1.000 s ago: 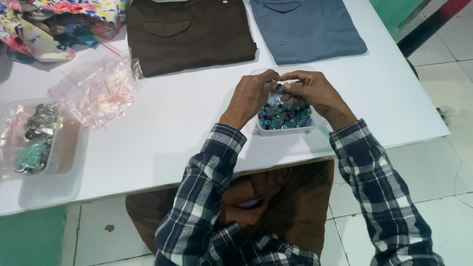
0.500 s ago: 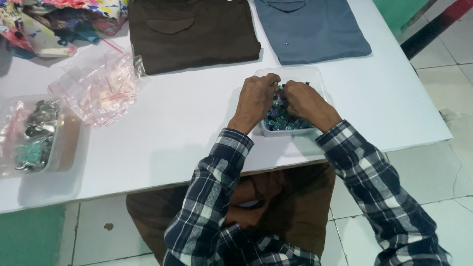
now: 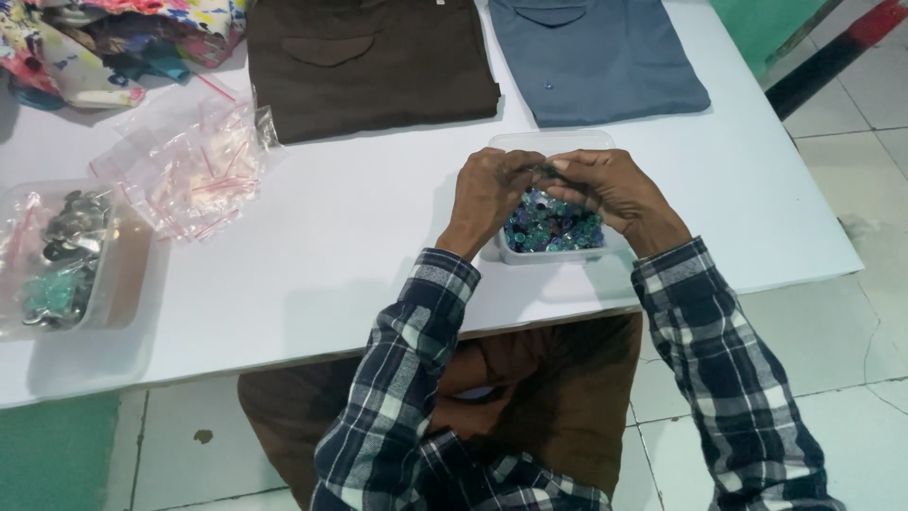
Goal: A person is carefully picking small blue buttons out of a plastic container and placing them into small groups on a table, likely for counting.
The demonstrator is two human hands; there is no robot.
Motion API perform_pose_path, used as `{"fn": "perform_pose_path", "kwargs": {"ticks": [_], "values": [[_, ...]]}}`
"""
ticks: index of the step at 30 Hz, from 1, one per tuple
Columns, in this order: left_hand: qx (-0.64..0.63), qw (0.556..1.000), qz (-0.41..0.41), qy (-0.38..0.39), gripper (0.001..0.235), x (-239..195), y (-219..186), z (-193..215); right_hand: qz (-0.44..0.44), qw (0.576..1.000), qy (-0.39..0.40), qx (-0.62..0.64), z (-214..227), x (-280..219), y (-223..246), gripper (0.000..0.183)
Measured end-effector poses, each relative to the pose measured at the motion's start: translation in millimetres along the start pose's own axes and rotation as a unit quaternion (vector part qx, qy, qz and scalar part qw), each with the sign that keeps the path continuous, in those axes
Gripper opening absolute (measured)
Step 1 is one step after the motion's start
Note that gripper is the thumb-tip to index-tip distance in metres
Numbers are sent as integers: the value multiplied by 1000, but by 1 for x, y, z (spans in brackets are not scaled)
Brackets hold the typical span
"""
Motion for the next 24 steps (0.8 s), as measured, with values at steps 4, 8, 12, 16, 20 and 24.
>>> {"fn": "perform_pose_path", "kwargs": {"ticks": [4,8,12,16,20,24], "values": [[10,1000,-3,-8,19,3,-3,1,-8,1000,2,20,-8,-8,6,31],[0,1000,-11,-7,19,8,2,-1,-13,999,0,32,-7,-5,1,31],[-17,1000,-10,-10,21,6,5,-2,15,1000,4,0,-4,2,-6,33],[-29,998,-27,-38,22,1,1,3,58,996,-5,-71,-23,-18,16,33],[24,990,-83,-113,24,-17,-10,33,202,960,-31,-191,-58,-36,48,23],[46,967,-147,-202,31,-52,-11,86,330,905,-74,-259,-117,-62,68,22]]}}
Point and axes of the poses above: each hand's wrist, its own x-axis towards the middle knuckle, its own z-axis out of the back of the hand, y = z × x, the point moved 7 cm from there along x, towards the middle knuckle
